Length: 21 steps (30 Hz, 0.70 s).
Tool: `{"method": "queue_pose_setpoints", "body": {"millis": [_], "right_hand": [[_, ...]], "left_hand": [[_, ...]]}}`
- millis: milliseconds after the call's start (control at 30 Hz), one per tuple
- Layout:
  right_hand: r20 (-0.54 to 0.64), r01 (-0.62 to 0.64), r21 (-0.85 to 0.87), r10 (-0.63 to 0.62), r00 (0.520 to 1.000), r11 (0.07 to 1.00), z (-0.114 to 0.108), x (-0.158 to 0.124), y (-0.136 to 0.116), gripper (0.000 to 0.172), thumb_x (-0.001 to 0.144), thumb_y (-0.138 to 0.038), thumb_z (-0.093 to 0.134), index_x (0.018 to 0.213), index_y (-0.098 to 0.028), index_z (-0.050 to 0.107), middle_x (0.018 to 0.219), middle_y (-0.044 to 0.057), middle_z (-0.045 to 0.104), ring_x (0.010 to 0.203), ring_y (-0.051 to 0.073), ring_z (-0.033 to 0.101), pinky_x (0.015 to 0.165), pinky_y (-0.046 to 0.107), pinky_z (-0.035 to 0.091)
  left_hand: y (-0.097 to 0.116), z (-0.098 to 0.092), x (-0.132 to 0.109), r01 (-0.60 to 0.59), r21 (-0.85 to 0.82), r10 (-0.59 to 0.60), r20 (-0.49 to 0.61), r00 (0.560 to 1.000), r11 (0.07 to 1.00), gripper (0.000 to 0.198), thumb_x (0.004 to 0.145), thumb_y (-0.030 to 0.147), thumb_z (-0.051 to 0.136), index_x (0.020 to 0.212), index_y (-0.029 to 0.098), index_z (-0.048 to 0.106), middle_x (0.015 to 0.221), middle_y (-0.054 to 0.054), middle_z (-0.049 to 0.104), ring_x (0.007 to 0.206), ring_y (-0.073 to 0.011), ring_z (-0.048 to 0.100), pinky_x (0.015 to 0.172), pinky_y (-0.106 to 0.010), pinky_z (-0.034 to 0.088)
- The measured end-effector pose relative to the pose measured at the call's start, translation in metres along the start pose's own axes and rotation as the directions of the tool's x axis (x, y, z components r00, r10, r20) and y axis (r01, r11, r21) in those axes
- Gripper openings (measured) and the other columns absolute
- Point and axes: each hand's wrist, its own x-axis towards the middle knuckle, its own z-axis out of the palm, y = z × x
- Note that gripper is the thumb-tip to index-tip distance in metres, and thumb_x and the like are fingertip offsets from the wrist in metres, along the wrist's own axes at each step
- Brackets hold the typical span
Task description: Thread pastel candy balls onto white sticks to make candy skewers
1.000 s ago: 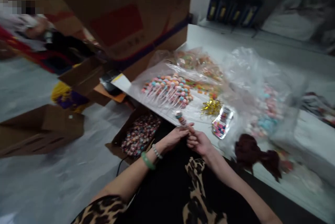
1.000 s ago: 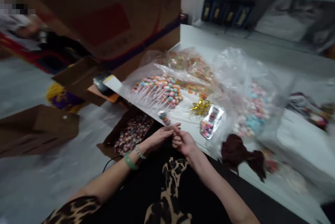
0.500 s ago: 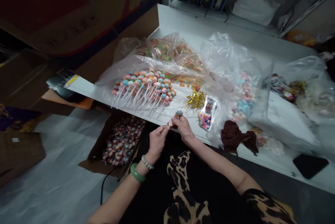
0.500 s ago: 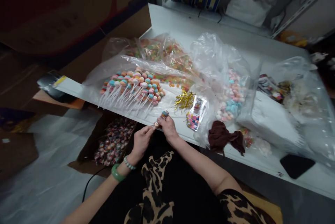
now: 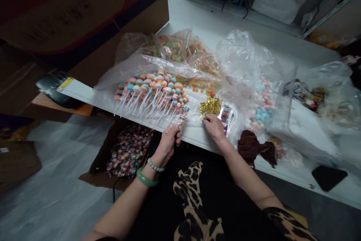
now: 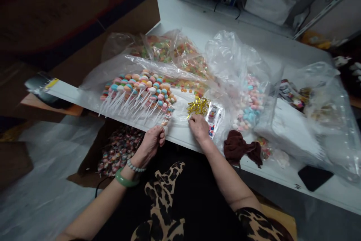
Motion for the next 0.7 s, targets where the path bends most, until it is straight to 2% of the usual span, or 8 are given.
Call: {"method": "queue_pose_setpoints", "body": {"millis": [67,167,267,333,400,567,633,700], "right_hand": [[-0.032,0.050,0.234,-0.043,0.999,0.971,-0.007,0.003,0.014,0.015,0.075,-0.027,0.054,0.062,-0.021,0.057,0.071,0.001,0.061,0.072,0.017,0.054,0.066,0.028,0.037],[-0.017,0.018,0.581,-0.010,1.000,0.814,-0.017,0.006,0.026,0.015,0.071,-0.031,0.056,0.061,-0.020,0.057,0.059,-0.003,0.053,0.060,0.014,0.048,0.062,0.027,0.037],[-0.001,0.003,0.725,-0.003,1.000,0.689,-0.023,-0.004,0.021,0.012,0.070,-0.031,0.057,0.068,-0.020,0.061,0.063,-0.002,0.057,0.062,0.015,0.051,0.063,0.028,0.040],[-0.094,0.119,0.659,-0.076,0.993,0.743,-0.023,-0.018,0.008,0.014,0.074,-0.026,0.055,0.079,-0.021,0.066,0.078,0.002,0.065,0.075,0.018,0.057,0.073,0.031,0.043],[-0.188,0.289,0.466,-0.225,0.956,0.836,-0.020,-0.032,-0.008,0.020,0.080,-0.021,0.051,0.090,-0.022,0.068,0.094,0.005,0.069,0.090,0.021,0.059,0.084,0.034,0.042],[-0.161,0.444,0.016,-0.436,0.886,0.896,-0.013,-0.042,-0.025,0.020,0.086,-0.014,0.043,0.085,-0.017,0.064,0.084,0.011,0.066,0.084,0.024,0.054,0.080,0.035,0.037],[-0.104,0.507,0.008,-0.503,0.858,0.862,-0.012,-0.039,-0.022,0.020,0.087,-0.015,0.043,0.082,-0.017,0.062,0.082,0.011,0.065,0.082,0.024,0.054,0.079,0.036,0.037],[-0.073,0.559,0.126,-0.555,0.829,0.819,-0.013,-0.037,-0.017,0.019,0.088,-0.017,0.044,0.083,-0.018,0.063,0.084,0.010,0.066,0.084,0.024,0.055,0.081,0.036,0.038]], "left_hand": [[0.003,0.007,0.002,0.007,-0.008,-0.007,0.035,0.999,1.000,0.026,0.068,0.036,0.067,0.068,0.018,0.048,0.050,0.009,0.045,0.034,-0.0035,0.036,0.034,-0.018,0.025],[0.004,0.022,0.009,0.029,-0.015,-0.029,0.045,0.999,0.999,0.025,0.064,0.033,0.070,0.069,0.017,0.051,0.047,0.009,0.043,0.033,-0.0030,0.034,0.034,-0.017,0.024],[0.003,0.042,0.014,0.012,0.024,-0.011,-0.017,1.000,1.000,0.022,0.063,0.030,0.069,0.065,0.017,0.051,0.042,0.010,0.040,0.030,-0.0024,0.030,0.033,-0.017,0.018],[0.001,0.054,0.014,-0.014,0.076,0.018,-0.052,0.998,0.997,0.022,0.063,0.030,0.068,0.062,0.017,0.050,0.038,0.010,0.037,0.029,-0.0022,0.026,0.033,-0.017,0.014],[-0.001,0.064,0.012,-0.046,0.117,0.052,-0.047,0.998,0.992,0.025,0.063,0.031,0.069,0.059,0.018,0.048,0.037,0.010,0.037,0.028,-0.0023,0.025,0.033,-0.018,0.014],[-0.005,0.067,0.005,-0.100,0.134,0.091,0.073,0.993,0.986,0.037,0.065,0.043,0.074,0.060,0.017,0.049,0.043,0.008,0.042,0.032,-0.0027,0.032,0.035,-0.017,0.020],[-0.007,0.063,0.005,-0.101,0.149,0.090,0.081,0.993,0.984,0.036,0.066,0.044,0.074,0.062,0.017,0.050,0.044,0.008,0.042,0.033,-0.0026,0.033,0.035,-0.017,0.020],[-0.007,0.058,0.007,-0.107,0.140,0.102,0.043,0.994,0.984,0.034,0.066,0.041,0.073,0.062,0.017,0.050,0.044,0.008,0.042,0.033,-0.0025,0.032,0.035,-0.017,0.019]]}}
